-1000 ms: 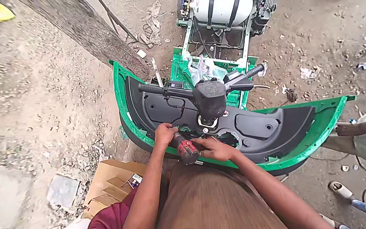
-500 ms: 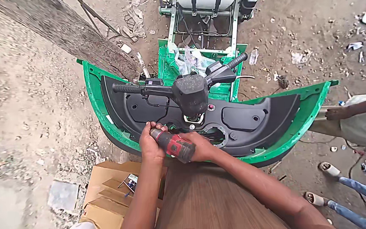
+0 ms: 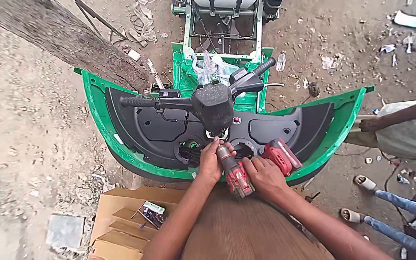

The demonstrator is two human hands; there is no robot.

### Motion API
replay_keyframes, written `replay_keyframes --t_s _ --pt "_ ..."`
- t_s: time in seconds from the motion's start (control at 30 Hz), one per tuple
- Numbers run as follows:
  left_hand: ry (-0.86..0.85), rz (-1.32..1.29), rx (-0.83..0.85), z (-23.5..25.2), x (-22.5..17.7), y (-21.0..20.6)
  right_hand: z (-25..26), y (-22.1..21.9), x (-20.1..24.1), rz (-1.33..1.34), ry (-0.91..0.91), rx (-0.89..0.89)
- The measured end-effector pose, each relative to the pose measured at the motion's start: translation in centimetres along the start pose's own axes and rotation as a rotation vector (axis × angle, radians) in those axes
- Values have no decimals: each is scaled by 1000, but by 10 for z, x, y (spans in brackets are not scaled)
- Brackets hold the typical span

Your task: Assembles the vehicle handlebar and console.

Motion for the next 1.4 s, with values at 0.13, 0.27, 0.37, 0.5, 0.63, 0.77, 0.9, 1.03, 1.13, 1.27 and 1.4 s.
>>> replay_keyframes --t_s 0.13,0.27,0.37,0.5,0.63,0.77,0.9,1.03,1.13,1.27,1.4 --pt "-78 49 78 18 10 -13 -9 -13 -12 -97 -93 -42" --pt "-76 78 98 27 5 -14 -7 -14 -18 -86 -116 -75" --pt "-83 75 95 29 3 -14 -8 -12 -18 -121 -111 -94" --pt "-89 80 110 28 5 -14 -10 -11 -22 -98 -89 -72" --pt "-102 95 138 28 7 -14 -11 -12 -23 -95 -81 -64" --pt "-112 72 129 31 5 -14 -5 -14 -25 -84 -71 -60" --pt "-117 85 132 32 4 -13 -6 -16 -25 -73 -108 -58" --pt "-116 78 135 33 4 -14 -8 -26 -24 -54 -187 -44" --pt "-117 42 109 36 1 -11 -8 -27 -21 -86 -207 -80" --pt "-119 32 77 39 -2 -8 -6 -26 -24 -88 -205 -97" --pt "-111 18 80 39 -1 -7 -5 -29 -24 -73 -217 -74"
Point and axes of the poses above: each hand's wrist, its own z-axis towards the middle knuckle, its own y-axis out of the back of the hand, x = y × z, the point moved 9 cm from there along z, towards the middle knuckle, and after that the axes turned 7 degrees about -z, right-handed, at the moved point
